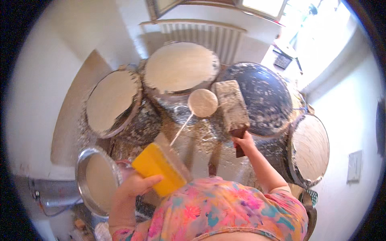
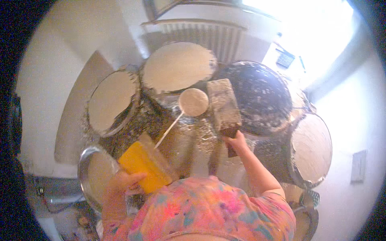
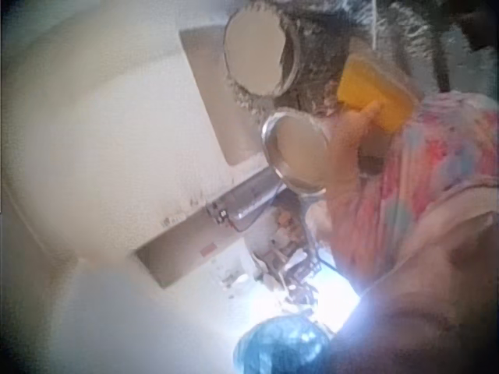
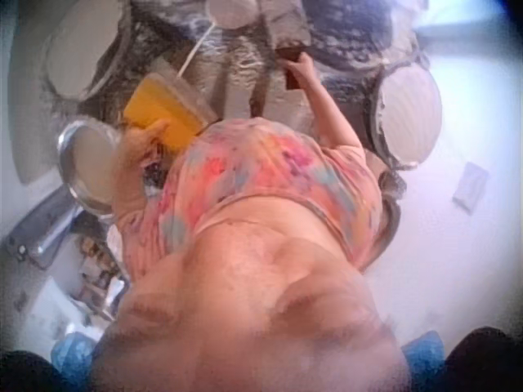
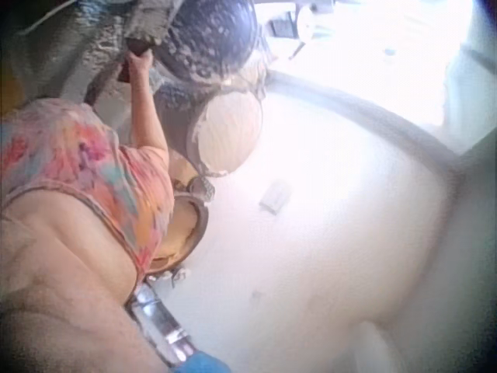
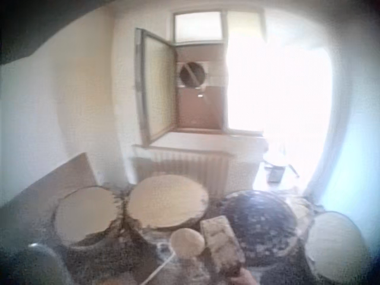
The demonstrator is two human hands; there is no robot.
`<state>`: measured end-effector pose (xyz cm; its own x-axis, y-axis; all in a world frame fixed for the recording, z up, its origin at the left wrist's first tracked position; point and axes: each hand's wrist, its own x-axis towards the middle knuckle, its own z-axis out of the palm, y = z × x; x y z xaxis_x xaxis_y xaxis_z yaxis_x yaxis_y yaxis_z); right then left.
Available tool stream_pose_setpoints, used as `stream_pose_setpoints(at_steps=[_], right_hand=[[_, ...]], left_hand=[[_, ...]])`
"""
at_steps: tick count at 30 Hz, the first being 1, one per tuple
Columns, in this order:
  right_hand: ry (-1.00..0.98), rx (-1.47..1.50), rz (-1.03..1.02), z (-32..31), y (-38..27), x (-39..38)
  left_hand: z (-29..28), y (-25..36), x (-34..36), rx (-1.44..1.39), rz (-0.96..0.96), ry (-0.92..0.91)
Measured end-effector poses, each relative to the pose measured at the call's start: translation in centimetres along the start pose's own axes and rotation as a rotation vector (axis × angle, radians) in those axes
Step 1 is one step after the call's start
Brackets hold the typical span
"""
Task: The person scoops a wet plaster-like mixture from a metal bowl and spreads it onto the flat tops of several large round drums using a trowel and a yellow plastic scraper. They repeatedly smooth the surface and remove excess material from the edges.
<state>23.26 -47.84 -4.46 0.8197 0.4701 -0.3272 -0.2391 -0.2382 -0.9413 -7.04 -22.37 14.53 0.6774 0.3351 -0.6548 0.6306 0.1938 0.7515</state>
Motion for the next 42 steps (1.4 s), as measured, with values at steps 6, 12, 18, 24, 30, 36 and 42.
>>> stream_pose_setpoints(at_steps=[6,12,18,24,30,36,42], right_hand=[[0.074,0.360,0.242,-11.6,0.9,-4.7],[-0.017,0.612,0.204,-8.9,2.4,-3.1],[0.103,0.409,0.108,-12.0,2.9,-7.0],[0.398,-0.298,-0.083,-15.1,5.9,-1.2],[0.228,-0.826,-0.071,-19.6,6.6,-0.1],[0.308,-0.531,0.089,-14.7,9.6,-4.5],[0.274,-0.618,-0.055,-7.5,11.0,-1.7]], left_hand=[[13.8,2.4,15.1,0.595,0.421,-0.288],[19.5,2.5,18.2,1.112,0.701,-0.097],[19.7,3.9,19.7,0.586,0.903,-0.121],[20.7,5.3,20.3,-0.240,0.356,-0.600],[14.9,4.3,17.2,-0.356,0.358,-0.214],[4.2,-1.8,9.6,-0.504,0.298,0.169],[-6.6,-11.7,4.1,-0.696,0.298,0.578]])
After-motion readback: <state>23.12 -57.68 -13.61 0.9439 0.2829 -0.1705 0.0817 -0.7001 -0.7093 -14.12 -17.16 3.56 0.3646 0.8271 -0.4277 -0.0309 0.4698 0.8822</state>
